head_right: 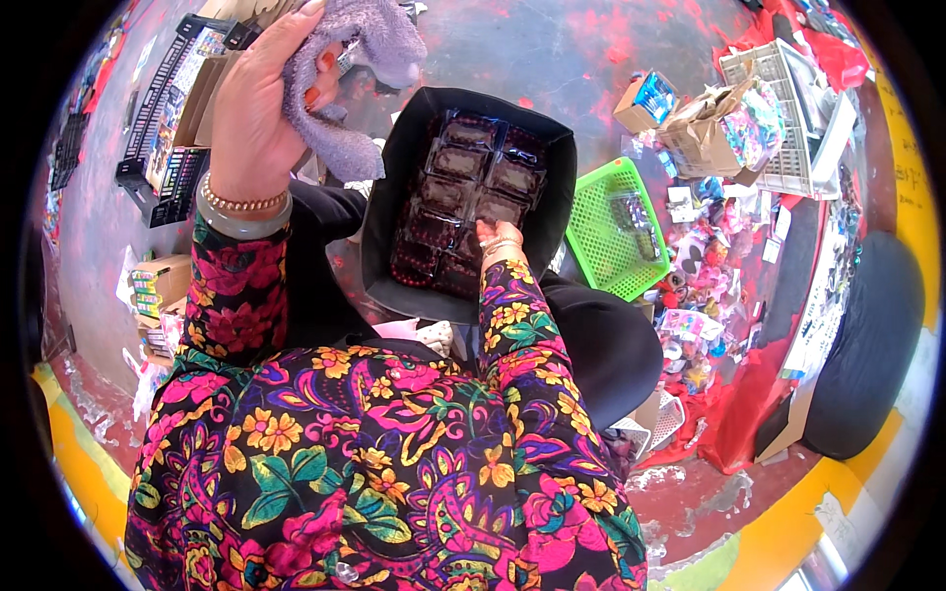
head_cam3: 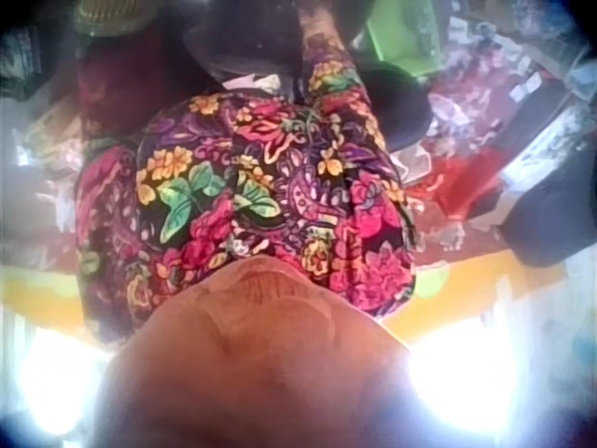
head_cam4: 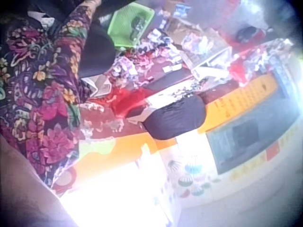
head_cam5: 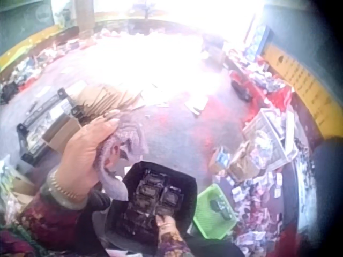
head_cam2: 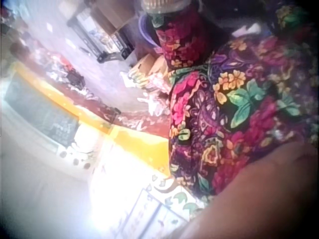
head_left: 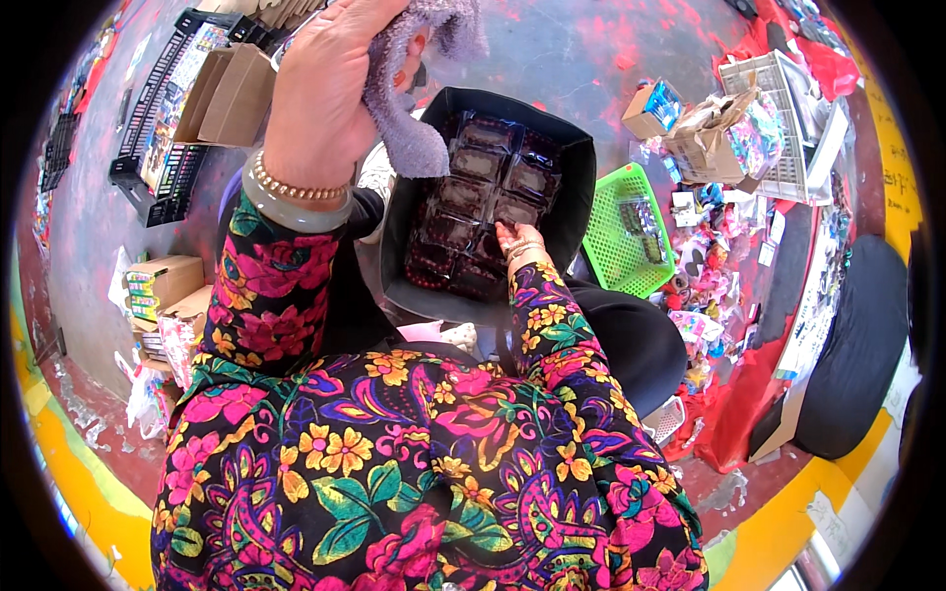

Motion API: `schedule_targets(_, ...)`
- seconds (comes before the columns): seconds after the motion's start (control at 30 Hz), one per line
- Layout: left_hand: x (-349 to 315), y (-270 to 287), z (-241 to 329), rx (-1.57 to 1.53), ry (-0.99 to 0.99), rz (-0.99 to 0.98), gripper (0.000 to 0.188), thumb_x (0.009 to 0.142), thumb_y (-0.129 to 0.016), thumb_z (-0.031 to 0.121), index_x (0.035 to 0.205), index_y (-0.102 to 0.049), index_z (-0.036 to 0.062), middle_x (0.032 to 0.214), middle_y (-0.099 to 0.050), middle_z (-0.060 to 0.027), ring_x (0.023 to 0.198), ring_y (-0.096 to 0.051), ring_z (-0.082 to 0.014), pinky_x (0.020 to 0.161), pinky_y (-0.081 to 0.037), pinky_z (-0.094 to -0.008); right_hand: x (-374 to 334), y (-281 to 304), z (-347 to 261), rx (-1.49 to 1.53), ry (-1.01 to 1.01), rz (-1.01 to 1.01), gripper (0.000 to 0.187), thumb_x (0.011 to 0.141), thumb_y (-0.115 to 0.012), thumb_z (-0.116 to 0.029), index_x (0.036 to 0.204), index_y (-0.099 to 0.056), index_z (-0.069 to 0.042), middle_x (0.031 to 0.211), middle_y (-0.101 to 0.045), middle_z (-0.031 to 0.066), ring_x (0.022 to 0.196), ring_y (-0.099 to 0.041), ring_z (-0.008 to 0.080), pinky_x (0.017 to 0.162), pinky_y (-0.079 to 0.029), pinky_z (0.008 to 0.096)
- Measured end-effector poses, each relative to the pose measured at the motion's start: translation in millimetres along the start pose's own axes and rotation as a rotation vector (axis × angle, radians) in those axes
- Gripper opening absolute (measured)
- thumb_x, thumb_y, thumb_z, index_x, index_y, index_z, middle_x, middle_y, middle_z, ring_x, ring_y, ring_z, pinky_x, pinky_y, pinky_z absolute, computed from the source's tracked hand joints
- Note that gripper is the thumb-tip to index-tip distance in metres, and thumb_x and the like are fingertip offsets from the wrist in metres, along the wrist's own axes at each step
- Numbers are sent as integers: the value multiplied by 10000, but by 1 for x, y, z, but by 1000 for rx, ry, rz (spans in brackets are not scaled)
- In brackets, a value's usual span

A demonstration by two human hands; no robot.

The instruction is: The person sits on the floor and wipes small, dark beads inside clear plastic bags using a cloth. They handle the bags one by one, wiping the beads and placing them into a black container.

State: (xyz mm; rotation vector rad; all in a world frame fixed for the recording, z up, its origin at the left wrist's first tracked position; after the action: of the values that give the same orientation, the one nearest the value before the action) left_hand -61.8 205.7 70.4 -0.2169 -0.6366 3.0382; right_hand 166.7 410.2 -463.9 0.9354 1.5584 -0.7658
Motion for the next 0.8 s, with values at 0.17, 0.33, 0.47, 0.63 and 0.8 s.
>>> schedule_targets(0.17, -2, -7, -4, -47, -7, -173, 181, 901, -530, 146, 1017, -571, 13, 741, -592, -38, 551, -518, -88, 494, -414, -196, -6, 4, 4, 68, -5, 35, 274, 945, -404, -172, 1095, -436, 54, 880, -618, 223, 697, -652, 352, 555, -576, 414)
schedule_targets(0.33, 5, 0, -21, -36, 50, -175, 157, 907, -542, 160, 940, -592, 15, 728, -571, -40, 550, -480, -80, 500, -370, -193, -15, 3, 12, -17, -57, 74, 334, 946, -337, -216, 1066, -450, 74, 914, -616, 202, 702, -652, 320, 511, -561, 397)
schedule_targets(0.47, 1, -1, -19, -31, 50, -116, 102, 875, -587, 168, 856, -599, 68, 693, -589, -21, 539, -519, -67, 465, -411, -199, -94, -70, -38, -218, 171, -228, 249, 909, -451, -224, 944, -508, 15, 821, -622, 145, 655, -645, 278, 500, -543, 352)
schedule_targets(0.63, 9, -15, -26, -11, 22, -173, 132, 882, -586, 193, 874, -600, 63, 726, -599, -14, 581, -538, -80, 549, -453, -208, -214, -149, -189, -385, 493, -738, 169, 872, -529, -175, 863, -575, -13, 752, -641, 105, 668, -650, 227, 521, -531, 305)
schedule_targets(0.8, 10, -24, -34, 49, 11, -161, 205, 913, -549, 224, 994, -616, 48, 819, -630, -7, 640, -566, -70, 565, -462, -201, -267, -91, -357, -1204, 1101, -187, 190, 802, -642, -213, 916, -640, -61, 892, -668, 80, 743, -646, 179, 607, -522, 306)
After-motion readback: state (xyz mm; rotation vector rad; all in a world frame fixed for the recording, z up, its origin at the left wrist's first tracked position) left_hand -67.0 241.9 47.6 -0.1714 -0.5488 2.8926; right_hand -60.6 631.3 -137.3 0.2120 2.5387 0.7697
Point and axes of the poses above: each hand's wrist, its own x-axis towards the middle knuckle, its own y-axis out of the back of the hand, z = x × y, the point moved 10 cm from there along x, towards the middle knuckle
